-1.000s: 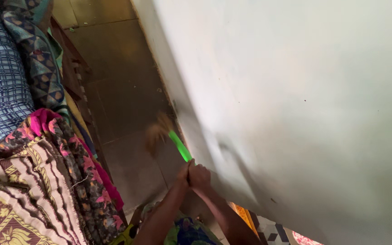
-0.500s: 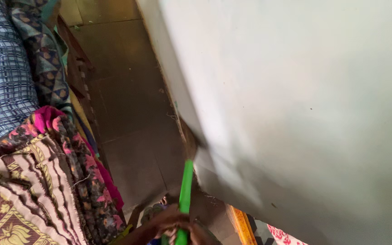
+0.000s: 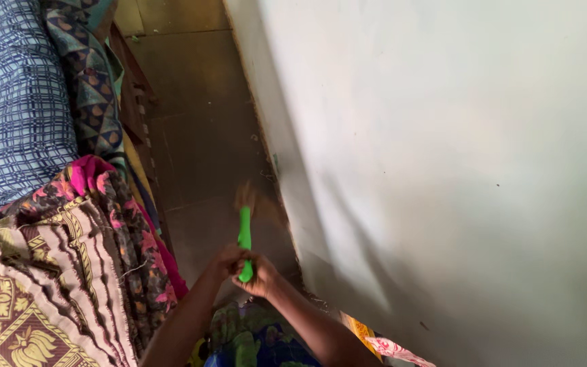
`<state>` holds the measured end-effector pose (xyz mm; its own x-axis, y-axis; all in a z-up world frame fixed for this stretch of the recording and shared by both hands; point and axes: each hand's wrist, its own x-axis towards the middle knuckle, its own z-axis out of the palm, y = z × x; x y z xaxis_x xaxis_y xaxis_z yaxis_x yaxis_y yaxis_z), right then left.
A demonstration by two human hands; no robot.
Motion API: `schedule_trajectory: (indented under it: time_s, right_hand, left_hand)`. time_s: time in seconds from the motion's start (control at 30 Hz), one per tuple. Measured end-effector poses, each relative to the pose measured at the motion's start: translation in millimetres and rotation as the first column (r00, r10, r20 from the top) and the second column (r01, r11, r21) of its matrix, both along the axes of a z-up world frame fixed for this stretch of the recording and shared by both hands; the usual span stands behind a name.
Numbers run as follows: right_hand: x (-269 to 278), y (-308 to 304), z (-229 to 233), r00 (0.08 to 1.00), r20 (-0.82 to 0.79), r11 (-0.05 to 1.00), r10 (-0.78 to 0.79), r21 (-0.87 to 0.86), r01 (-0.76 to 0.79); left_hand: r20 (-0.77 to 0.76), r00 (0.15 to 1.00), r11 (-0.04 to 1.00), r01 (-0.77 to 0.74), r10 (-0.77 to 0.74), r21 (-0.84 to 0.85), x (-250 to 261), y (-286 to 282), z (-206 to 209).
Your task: The person sweeps a tiled floor using a broom with a green handle. They move debris and small trash items across the floor, sweeping around a bed and a large blue barrel, and eventually push the collected dirt toward an open doorway.
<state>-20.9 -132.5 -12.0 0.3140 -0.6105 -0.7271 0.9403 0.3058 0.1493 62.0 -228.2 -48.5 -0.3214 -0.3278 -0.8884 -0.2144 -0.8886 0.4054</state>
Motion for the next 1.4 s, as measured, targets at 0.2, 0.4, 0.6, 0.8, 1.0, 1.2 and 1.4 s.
schedule_trajectory:
  time_s: [0.2,0.4,0.6,0.8,1.0,1.2,1.4]
  right_hand:
    - [-19.8,3.5,-26.8,0.977,-0.194,0.990,-0.090,-0.125,0.067]
    - [4.8,74.2,-23.1,0.972,-0.235,0.999,-0.004,0.043,0.014]
    - [-5.9,13.9,-23.7,0.999,0.042,0.960,-0.026,0.281,0.013]
    - [-58.4,-114.5,-23.5,0.973,0.220,0.996,0.072,0.033,-0.081]
    - [-93.9,-164.0,-19.6,0.995,0.014,0.984,0.099,-0.149,-0.096]
    - [-129.4,-88.2,-15.5,0.791,-0.291,0.815,0.538,-0.059,-0.577]
    - [-141.7,-41.8,-0.4,0.679,-0.398,0.755,0.617,0.054,-0.654]
  left_hand:
    - [0.072,0.992,0.965,0.118,-0.104,-0.235,-36.1,10.3,17.4]
    - [-0.028,0.978,0.956,0.196,-0.207,-0.218,-6.7,59.5,30.0]
    - [-0.121,0.993,0.959,0.019,0.016,0.283,-7.3,23.5,9.7]
    - [-0.077,0.993,0.981,0.097,-0.085,0.169,-56.5,-103.4,25.2]
    - [0.050,0.998,0.984,-0.016,0.025,-0.175,-99.2,-155.0,23.4]
    - [0.100,0.994,0.994,-0.021,0.031,-0.103,-116.1,-75.0,8.5]
    - [0.183,0.956,0.960,-0.252,0.227,0.123,-140.5,-15.5,9.5]
